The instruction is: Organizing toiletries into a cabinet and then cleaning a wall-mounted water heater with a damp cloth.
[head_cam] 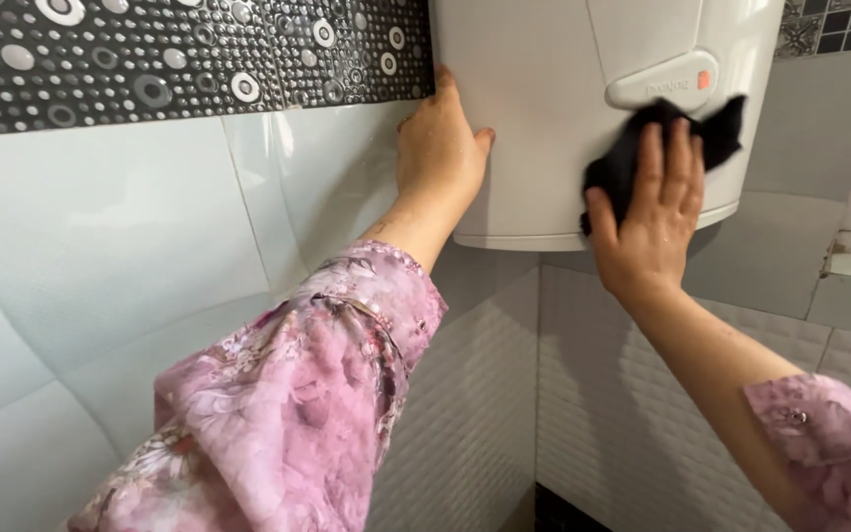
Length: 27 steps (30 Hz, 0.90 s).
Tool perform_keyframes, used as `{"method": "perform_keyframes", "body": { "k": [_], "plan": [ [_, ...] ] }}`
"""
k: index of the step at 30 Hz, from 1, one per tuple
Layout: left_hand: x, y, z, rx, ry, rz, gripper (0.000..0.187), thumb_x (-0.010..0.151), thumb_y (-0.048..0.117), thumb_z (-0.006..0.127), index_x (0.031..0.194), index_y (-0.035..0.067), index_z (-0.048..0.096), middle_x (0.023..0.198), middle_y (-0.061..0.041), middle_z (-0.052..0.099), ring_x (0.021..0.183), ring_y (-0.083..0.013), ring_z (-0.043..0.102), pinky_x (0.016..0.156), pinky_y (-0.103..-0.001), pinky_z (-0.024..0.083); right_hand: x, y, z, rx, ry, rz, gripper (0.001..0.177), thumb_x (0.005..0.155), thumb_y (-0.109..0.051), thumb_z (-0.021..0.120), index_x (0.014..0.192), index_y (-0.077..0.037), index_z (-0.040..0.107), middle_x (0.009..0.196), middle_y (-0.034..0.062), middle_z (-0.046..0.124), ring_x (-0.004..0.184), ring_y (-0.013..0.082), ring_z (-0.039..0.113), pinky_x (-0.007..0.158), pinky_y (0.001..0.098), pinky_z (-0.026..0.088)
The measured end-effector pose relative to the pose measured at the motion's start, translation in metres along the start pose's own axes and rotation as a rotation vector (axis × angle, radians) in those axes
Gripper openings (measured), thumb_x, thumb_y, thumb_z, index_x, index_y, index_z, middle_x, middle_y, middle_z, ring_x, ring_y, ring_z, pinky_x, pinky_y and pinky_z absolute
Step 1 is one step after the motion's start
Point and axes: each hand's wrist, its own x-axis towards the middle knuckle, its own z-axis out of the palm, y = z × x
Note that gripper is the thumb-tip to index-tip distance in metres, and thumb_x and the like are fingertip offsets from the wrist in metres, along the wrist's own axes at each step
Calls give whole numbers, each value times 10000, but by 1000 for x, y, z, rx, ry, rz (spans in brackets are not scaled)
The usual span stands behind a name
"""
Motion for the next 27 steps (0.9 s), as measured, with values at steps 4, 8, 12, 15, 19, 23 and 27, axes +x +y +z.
{"method": "perform_keyframes", "body": {
  "k": [4,8,12,15,19,23,27],
  "plan": [
    [1,-4,8,0,24,11,882,825,238,814,1511,-30,328,1233,-210,651,1134,-370,636,1000,-447,485,-23,18,26,39,124,133,770,1105,-324,631,1707,-64,230,1768,170,158,1629,423,144,1345,553,137],
    [1,-4,8,11,34,10,898,809,241,824,1509,-29,331,1241,-208,651,1147,-369,633,1002,-447,482,-54,23,34,69,181,233,732,1099,-278,635,1673,-38,249,1718,217,206,1580,436,181,1307,552,176],
    [1,-1,-3,0,-27,-4,834,834,210,780,1507,-31,350,1178,-200,693,1125,-363,660,1004,-445,500,-62,65,47,473,265,741,619,1062,-314,575,1561,-23,356,1598,217,338,1476,361,430,1266,461,357],
    [8,-9,-6,48,-18,51,617,878,154,678,1427,-20,456,1140,-217,690,1080,-393,660,939,-472,524,-39,116,43,640,572,1153,663,1006,-338,625,1521,-18,356,1549,160,443,1400,305,509,1183,417,423],
    [23,-9,-26,135,-22,47,346,878,125,600,1203,6,597,1139,-208,684,1073,-405,653,903,-498,532,40,135,26,622,749,362,555,1197,-197,674,1626,9,388,1620,177,392,1530,334,451,1327,450,331],
    [42,-12,-50,107,103,229,244,851,62,566,1082,28,639,1095,-198,700,1026,-418,663,867,-517,538,133,46,-23,555,568,-162,424,1193,-132,606,1572,-44,439,1492,141,502,1358,285,528,1215,415,421],
    [59,-5,-82,179,157,291,184,824,52,575,999,19,621,1058,-194,692,993,-430,659,823,-526,545,167,-67,-54,123,2,-564,446,998,-136,656,1438,-83,604,1476,166,558,1377,375,479,1150,500,374]
  ]
}}
